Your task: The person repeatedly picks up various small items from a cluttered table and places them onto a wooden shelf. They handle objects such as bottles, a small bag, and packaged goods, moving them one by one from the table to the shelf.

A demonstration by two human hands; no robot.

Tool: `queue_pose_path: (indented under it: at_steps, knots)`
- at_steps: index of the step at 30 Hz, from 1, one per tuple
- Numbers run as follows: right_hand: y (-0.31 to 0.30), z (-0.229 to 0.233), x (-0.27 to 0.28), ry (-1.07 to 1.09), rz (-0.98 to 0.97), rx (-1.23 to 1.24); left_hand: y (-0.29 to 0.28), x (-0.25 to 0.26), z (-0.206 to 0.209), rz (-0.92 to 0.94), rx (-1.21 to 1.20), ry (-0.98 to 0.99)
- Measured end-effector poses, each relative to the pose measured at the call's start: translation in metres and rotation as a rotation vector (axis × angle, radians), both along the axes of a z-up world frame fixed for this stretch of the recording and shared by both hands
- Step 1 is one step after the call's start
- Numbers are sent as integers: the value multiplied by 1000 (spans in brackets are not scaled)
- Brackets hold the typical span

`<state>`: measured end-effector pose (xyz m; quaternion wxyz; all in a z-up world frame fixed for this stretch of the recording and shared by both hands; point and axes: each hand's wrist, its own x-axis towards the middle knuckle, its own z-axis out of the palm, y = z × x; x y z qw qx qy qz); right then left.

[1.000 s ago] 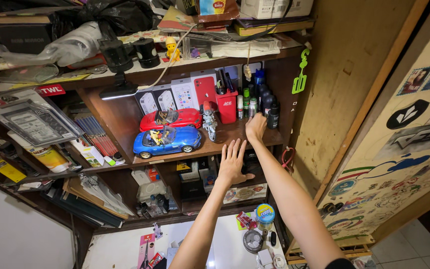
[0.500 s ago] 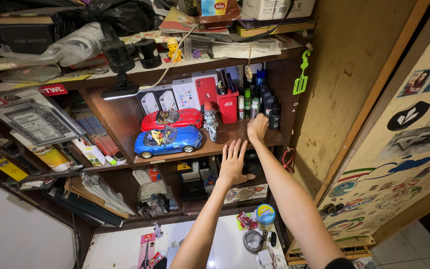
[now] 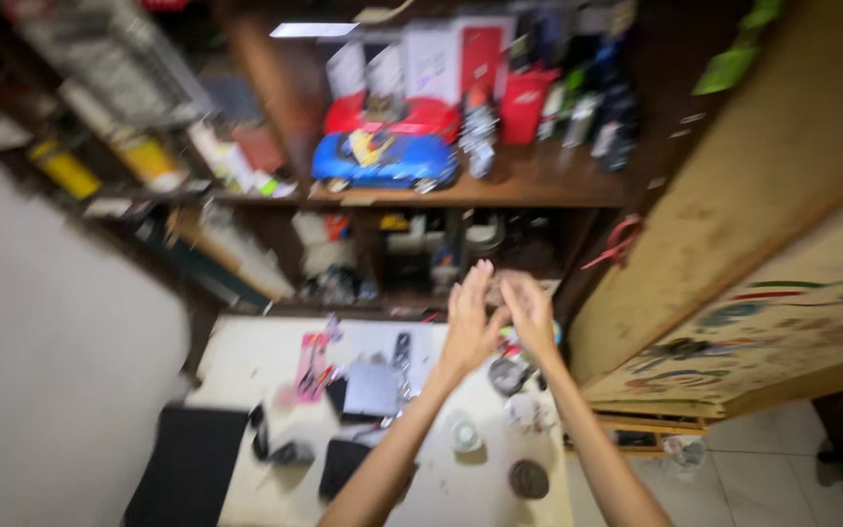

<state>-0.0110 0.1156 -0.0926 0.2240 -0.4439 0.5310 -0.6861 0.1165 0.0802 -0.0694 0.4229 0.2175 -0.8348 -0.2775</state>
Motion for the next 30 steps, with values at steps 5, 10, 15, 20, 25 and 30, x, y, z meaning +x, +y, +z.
queue_pose_path:
  at_steps: [5,10,15,20,25,30]
  knots:
    - [49,-57,110,-447,534,389,36,97,-66,89,-40,-252]
    - [49,-70,166,-19,719,497,26,220,-134,159,208,-263]
    - [23,-87,202,141,584,606,31,332,-179,500,537,-19]
    - [4,-123,224,156,513,752,28,410,-208,832,597,-136]
    - [5,-150,240,220,474,854,-10,448,-232,718,615,-52]
    - [11,-161,253,253,433,908,-80,448,-256,628,641,-146]
